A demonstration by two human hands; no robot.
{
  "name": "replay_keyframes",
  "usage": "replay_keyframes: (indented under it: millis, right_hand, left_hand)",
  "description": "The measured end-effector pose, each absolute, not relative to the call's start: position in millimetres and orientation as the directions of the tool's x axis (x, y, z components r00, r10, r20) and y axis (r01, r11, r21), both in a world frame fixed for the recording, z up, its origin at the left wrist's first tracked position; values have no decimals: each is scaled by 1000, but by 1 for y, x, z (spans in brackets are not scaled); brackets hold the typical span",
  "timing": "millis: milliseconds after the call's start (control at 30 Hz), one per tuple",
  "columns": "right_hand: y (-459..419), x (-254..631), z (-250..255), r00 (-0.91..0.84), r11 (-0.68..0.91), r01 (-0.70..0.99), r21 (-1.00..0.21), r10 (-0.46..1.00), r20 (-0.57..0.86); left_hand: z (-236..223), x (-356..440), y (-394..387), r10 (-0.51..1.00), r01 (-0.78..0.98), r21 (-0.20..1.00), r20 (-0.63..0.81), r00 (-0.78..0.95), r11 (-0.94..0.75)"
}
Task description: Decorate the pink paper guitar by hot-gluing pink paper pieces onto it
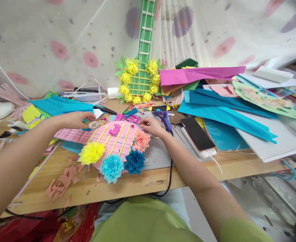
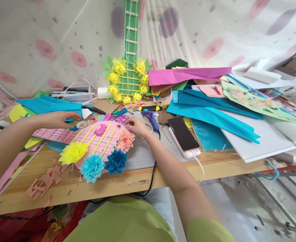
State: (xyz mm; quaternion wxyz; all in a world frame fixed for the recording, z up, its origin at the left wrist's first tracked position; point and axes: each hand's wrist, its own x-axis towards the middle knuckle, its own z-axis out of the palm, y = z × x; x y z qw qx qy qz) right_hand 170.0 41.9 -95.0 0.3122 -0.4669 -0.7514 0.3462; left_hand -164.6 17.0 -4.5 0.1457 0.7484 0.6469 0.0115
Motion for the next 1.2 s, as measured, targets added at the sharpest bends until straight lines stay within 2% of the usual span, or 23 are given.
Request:
replay_keyframes:
  millis: [100,200,367,600,933,1200]
  right_hand:
    - [48,164,-84,-457,366,530,-765,883,106]
    - [51,160,-79,-495,387,551,-740,865,84]
    - [52,158,-81,-528,377,536,-755,848,49]
    - [53,154,-83,-541,419,528,-739,837,89]
    - [55,152,-85,-554,455,535,-712,825,112]
    - [52,160,-83,-522,400,505,-765,847,98]
  left_hand:
    - [-2,-138,28,959,925,344,-165,231,-163]
    - [-7,-94,36,936,895,376,-154,318,-242]
    - [-20,-34,35,896,886,291,-154,416,-361]
    - [-27,-19,36,889,905,178,-188,417,-387]
    - [-32,-16,40,882,891,188,-157,444,-414]
    - [-28,-20,38,885,892,231,-178,430,-388]
